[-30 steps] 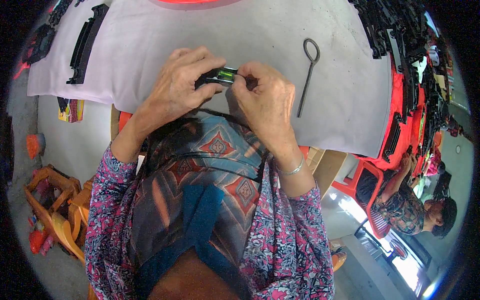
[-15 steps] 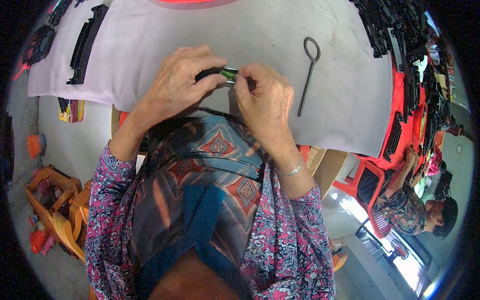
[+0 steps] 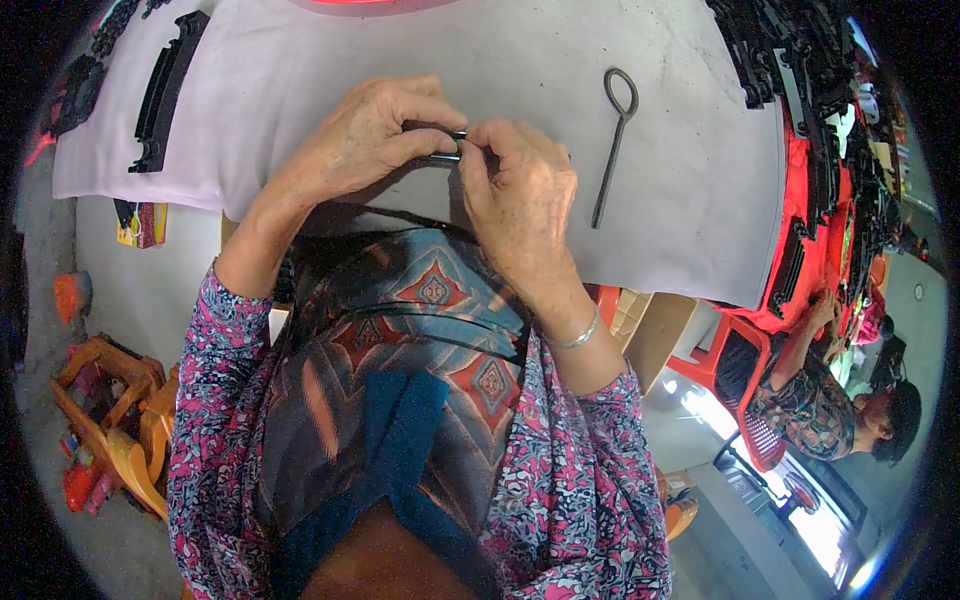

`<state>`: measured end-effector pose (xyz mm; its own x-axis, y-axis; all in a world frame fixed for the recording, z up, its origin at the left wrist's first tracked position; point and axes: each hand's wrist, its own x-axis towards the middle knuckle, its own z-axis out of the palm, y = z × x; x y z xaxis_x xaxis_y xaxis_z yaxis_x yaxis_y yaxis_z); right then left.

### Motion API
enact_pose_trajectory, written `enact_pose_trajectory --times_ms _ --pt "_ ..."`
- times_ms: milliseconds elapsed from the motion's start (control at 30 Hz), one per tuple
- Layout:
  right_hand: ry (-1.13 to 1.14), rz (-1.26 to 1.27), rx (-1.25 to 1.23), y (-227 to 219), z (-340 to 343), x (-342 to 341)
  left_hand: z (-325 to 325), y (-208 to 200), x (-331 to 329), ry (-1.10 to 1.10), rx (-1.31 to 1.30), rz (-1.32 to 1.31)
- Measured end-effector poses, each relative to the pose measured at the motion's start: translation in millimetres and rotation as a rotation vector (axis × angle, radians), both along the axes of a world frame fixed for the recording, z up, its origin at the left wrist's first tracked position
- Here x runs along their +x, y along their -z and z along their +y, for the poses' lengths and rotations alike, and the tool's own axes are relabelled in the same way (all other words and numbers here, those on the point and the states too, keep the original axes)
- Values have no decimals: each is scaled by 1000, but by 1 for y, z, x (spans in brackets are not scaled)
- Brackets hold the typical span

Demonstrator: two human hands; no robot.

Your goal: The person assembles black plastic components by inserting small pieces into the frames by hand and seating them using a metal tool.

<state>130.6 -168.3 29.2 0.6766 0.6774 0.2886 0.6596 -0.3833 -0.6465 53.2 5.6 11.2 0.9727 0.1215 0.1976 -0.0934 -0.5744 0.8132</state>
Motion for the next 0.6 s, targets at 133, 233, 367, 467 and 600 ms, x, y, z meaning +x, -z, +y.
enact_pose_trajectory --times_ms 133,233,367,467,600 --pt "-26 -54 -4 1 0 0 -3 -1 -2 -36 21 -1" --pt "-46 -52 3 0 -3 0 -5 -1 -3 -70 56 -11" --pt "-38 -21 2 -6 -5 2 -5 1 -2 -100 52 -25" --pt "27 54 11 -8 -7 5 -6 -2 -2 -135 53 14" --pt "-101 12 32 -2 -11 11 -8 0 -3 -136 59 3"
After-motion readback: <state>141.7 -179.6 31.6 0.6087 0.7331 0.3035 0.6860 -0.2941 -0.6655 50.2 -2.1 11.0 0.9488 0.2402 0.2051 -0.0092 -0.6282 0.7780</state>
